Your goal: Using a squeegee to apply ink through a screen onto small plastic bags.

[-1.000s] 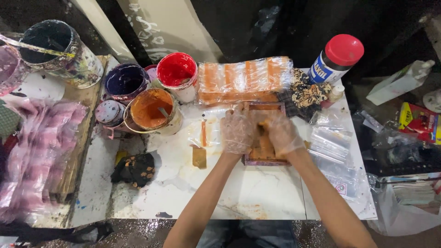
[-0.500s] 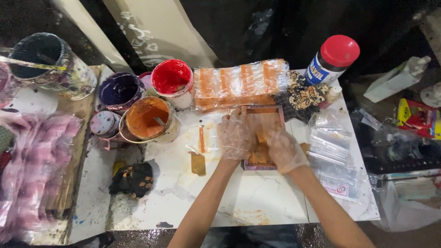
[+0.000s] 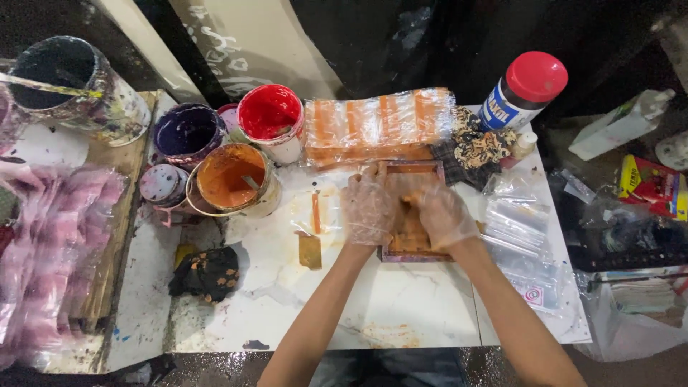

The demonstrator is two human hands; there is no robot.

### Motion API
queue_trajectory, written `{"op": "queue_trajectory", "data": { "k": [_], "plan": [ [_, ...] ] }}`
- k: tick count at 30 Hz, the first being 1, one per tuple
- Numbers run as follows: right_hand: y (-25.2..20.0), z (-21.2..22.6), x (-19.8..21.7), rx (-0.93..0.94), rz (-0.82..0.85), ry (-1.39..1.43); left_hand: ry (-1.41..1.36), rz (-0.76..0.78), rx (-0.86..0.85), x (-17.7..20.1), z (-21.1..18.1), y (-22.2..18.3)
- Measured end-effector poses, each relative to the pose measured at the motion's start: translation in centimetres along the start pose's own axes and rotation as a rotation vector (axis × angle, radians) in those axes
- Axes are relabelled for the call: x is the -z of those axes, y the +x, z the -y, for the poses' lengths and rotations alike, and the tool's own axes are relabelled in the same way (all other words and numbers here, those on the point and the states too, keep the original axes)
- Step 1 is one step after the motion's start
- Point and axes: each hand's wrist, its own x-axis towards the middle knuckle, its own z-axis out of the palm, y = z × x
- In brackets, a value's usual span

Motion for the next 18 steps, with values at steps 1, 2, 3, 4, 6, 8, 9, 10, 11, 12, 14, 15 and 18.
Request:
{"op": "queue_trajectory", "data": {
  "k": [1, 2, 3, 4, 6, 8, 9, 10, 11, 12, 14, 15, 18],
  "plan": [
    [1.8, 0.1, 0.6, -0.267, -0.093, 0.584, 0.002, -0.003, 0.005, -1.0, 0.2, 0.2],
    [3.5, 0.3, 1.2, -0.532, -0.183, 1.170, 0.004, -0.006, 0.009, -1.9, 0.3, 0.4],
    [3.4, -0.4, -0.1, -0.531, -0.185, 1.172, 0.007, -0.008, 0.009, -2.1, 0.4, 0.3],
    [3.4, -1.1, -1.4, -0.471, -0.137, 1.032, 0.006, -0.013, 0.003, -2.3, 0.5, 0.3],
    [2.6, -2.3, -4.0, -0.407, -0.095, 0.894, 0.009, -0.022, -0.004, -1.9, 0.5, 0.3],
    [0.8, -3.5, -6.4, -0.227, 0.045, 0.466, 0.001, -0.025, 0.001, -0.8, 0.1, 0.1],
    [-0.7, -3.8, -7.5, -0.228, 0.047, 0.463, -0.002, -0.023, 0.001, -1.1, 0.2, 0.2],
    [-2.3, -4.2, -8.6, -0.140, 0.118, 0.244, -0.010, -0.023, -0.001, -1.5, 0.3, 0.3],
    [-3.8, -4.4, -9.8, -0.050, 0.187, 0.027, -0.016, -0.022, -0.001, -1.9, 0.4, 0.4],
    [-5.5, -4.8, -10.9, -0.051, 0.190, 0.027, -0.017, -0.019, -0.001, -1.0, 0.2, 0.4],
    [-9.5, -5.5, -13.0, 0.130, 0.332, -0.404, 0.033, -0.006, -0.011, 0.7, -0.2, 0.0],
    [-11.0, -4.5, -12.1, 0.126, 0.334, -0.405, 0.031, -0.003, -0.014, -0.9, 0.4, 0.1],
    [-12.0, -1.8, -6.9, 0.174, 0.349, -0.443, 0.036, -0.014, -0.026, -3.8, 1.4, 0.6]
  ]
}}
